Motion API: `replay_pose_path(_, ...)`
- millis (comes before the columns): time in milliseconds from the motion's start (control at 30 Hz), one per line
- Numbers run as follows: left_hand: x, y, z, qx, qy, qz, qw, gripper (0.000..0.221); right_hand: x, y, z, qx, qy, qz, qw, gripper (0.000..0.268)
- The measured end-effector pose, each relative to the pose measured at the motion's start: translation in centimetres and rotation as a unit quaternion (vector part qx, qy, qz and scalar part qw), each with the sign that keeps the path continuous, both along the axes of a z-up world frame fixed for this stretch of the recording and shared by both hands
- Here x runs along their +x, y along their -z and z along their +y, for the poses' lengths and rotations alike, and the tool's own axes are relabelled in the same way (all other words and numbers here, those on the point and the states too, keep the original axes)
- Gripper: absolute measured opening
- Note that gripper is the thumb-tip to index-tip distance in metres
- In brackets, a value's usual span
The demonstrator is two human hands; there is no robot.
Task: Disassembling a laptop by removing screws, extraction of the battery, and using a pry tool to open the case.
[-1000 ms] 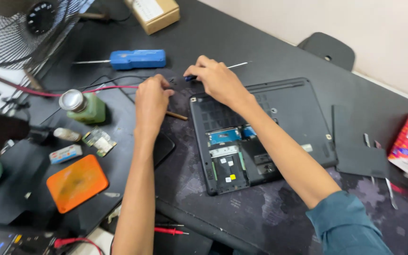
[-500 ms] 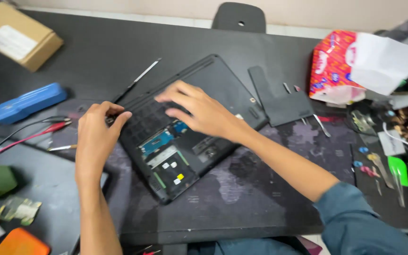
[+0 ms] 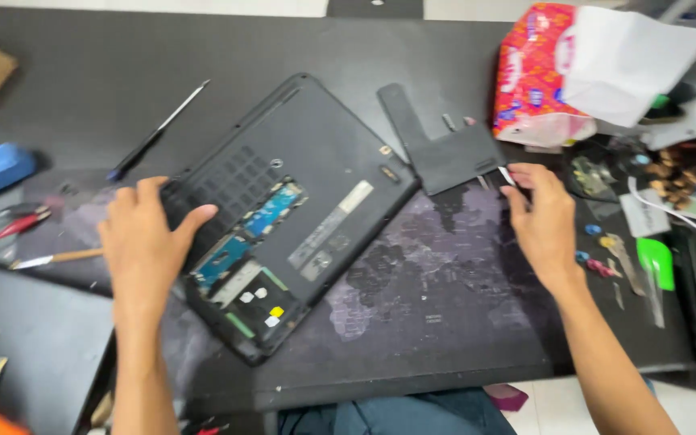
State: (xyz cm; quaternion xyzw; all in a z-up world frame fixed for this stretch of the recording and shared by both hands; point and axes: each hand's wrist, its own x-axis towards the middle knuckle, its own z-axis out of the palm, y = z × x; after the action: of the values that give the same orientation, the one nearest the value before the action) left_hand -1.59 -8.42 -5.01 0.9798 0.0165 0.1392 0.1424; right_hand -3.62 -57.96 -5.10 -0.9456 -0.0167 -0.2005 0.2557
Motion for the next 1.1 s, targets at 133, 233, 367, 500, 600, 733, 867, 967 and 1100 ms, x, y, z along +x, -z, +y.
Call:
replay_pose_path(133,-2.4,0.4,-0.7,0.055,-0.027,0.009,0.998,0.07,-0.1,0.6,-0.6,0.039,0.003,0.038,0.998,0.026)
replay_pose_path(233,-3.8,-0.1,-1.5,0.087,-0.044,0.025,0.995,0.074,0.2,0.4,-1.0,0.012,-0.008,0.04,0.999,0.029)
replay_pose_path(367,-5.4,-0.6,-2.7,0.1,-0.051,0.081,0.99,0.076,-1.0,0.2,-2.4,-0.056,0.001,0.081,0.995,0.037)
replay_pose_path(500,-6.0,-1.3,-3.3,0.091,-0.047,0.155,0.983,0.078,-2.9,-0.4,-4.4,-0.135,0.016,0.139,0.981,0.043)
replay_pose_path(600,-6.6,-1.8,-3.4,0.078,-0.044,0.177,0.98,0.077,-4.8,-0.2,-6.9,-0.196,0.061,0.167,0.964,0.026)
replay_pose_path(733,-7.3,-2.2,-3.7,0.073,-0.036,0.169,0.982,0.076,-7.5,-3.0,-6.5,-0.222,0.098,0.185,0.952,0.02)
replay_pose_path(867,-8.1,-2.0,-3.9,0.079,-0.037,0.156,0.984,0.075,-8.5,-1.8,-4.5,0.035,0.065,0.233,0.97,0.025)
replay_pose_path(967,-8.9,-1.8,-4.0,0.084,-0.039,0.149,0.985,0.074,-7.9,-0.2,1.2,0.29,-0.113,0.258,0.915,0.027)
replay_pose_path(1100,-9.8,-1.7,-4.6,0.085,-0.04,0.129,0.987,0.071,-7.5,-1.1,10.7,0.263,-0.234,0.226,0.908,0.032)
